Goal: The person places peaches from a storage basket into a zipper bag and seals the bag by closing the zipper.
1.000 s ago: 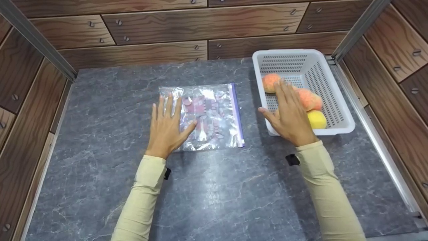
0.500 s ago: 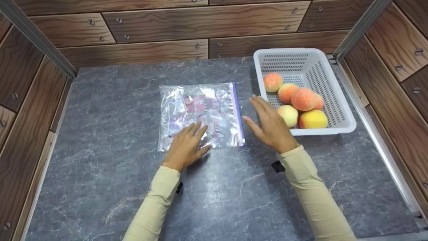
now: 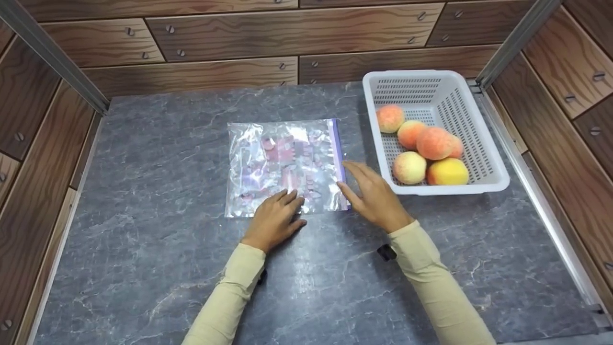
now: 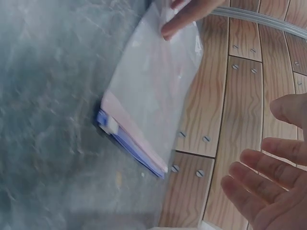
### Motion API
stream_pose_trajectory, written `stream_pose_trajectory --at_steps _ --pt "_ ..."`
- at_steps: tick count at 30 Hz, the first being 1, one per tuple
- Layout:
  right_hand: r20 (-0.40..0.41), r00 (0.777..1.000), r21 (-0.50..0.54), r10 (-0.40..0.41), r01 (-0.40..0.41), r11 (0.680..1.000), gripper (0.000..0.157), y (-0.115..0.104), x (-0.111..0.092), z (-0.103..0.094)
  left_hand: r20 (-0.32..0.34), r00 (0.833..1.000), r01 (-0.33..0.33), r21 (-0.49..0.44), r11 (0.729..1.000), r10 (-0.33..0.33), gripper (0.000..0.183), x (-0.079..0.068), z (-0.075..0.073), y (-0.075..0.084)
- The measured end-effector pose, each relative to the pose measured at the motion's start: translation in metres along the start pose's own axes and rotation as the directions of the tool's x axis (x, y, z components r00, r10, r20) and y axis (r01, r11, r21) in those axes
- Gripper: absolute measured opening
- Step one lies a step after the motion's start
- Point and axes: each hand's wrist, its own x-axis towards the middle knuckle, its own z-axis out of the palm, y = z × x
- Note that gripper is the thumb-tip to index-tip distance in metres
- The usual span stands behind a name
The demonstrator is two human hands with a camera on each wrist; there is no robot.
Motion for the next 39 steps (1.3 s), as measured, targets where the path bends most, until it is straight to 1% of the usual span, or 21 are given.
stream_pose_trajectory --at_steps 2,4,7,10,12,17,22,28,33,36,39 --pt "0.010 1.000 -0.001 0.007 -0.007 1.000 0.044 0.000 -0.004 0.004 -0.021 1.000 -0.007 0.013 1.000 0.007 0.045 0.000 0.002 0.000" --pt "0.015 1.000 0.001 0.012 -0.012 1.000 0.042 0.000 -0.006 0.008 -0.058 0.998 -0.021 0.025 0.999 0.023 0.038 -0.001 0.004 -0.001" --pt "0.014 1.000 0.008 0.020 -0.020 1.000 0.041 0.000 -0.009 0.011 -0.120 0.991 -0.048 0.043 0.998 0.052 0.026 0.000 0.006 -0.001" --pt "0.011 0.999 0.019 0.032 -0.032 0.999 0.040 0.001 -0.011 0.013 -0.154 0.985 -0.068 0.057 0.996 0.077 0.017 0.001 0.007 -0.003" --pt "0.007 0.999 0.028 0.037 -0.038 0.999 0.038 0.002 -0.013 0.014 -0.155 0.985 -0.071 0.055 0.996 0.079 0.016 0.001 0.007 -0.003" --pt "-0.002 0.999 0.066 0.054 -0.053 0.996 0.037 0.005 -0.017 0.018 -0.145 0.986 -0.071 0.047 0.996 0.077 0.021 0.003 0.005 -0.004" --pt "0.005 0.994 0.132 0.110 -0.109 0.985 0.036 0.007 -0.019 0.019 -0.152 0.986 -0.053 0.074 0.996 0.063 0.010 0.003 0.002 -0.001" --pt "0.007 0.975 0.215 0.223 -0.219 0.952 0.033 0.010 -0.020 0.022 -0.165 0.986 -0.020 0.103 0.994 0.037 0.011 0.003 0.001 0.001" --pt "0.001 0.958 0.170 0.286 -0.282 0.944 0.031 0.011 -0.021 0.025 -0.187 0.982 -0.018 0.126 0.992 0.041 0.011 0.001 0.001 0.001" --pt "0.001 0.949 0.141 0.314 -0.311 0.940 0.032 0.011 -0.021 0.027 -0.200 0.979 -0.004 0.118 0.993 0.027 0.011 -0.001 0.000 0.000" --pt "-0.009 0.929 0.154 0.370 -0.365 0.918 0.034 0.011 -0.021 0.028 -0.229 0.973 0.017 0.109 0.994 0.008 0.008 -0.003 0.000 -0.001"
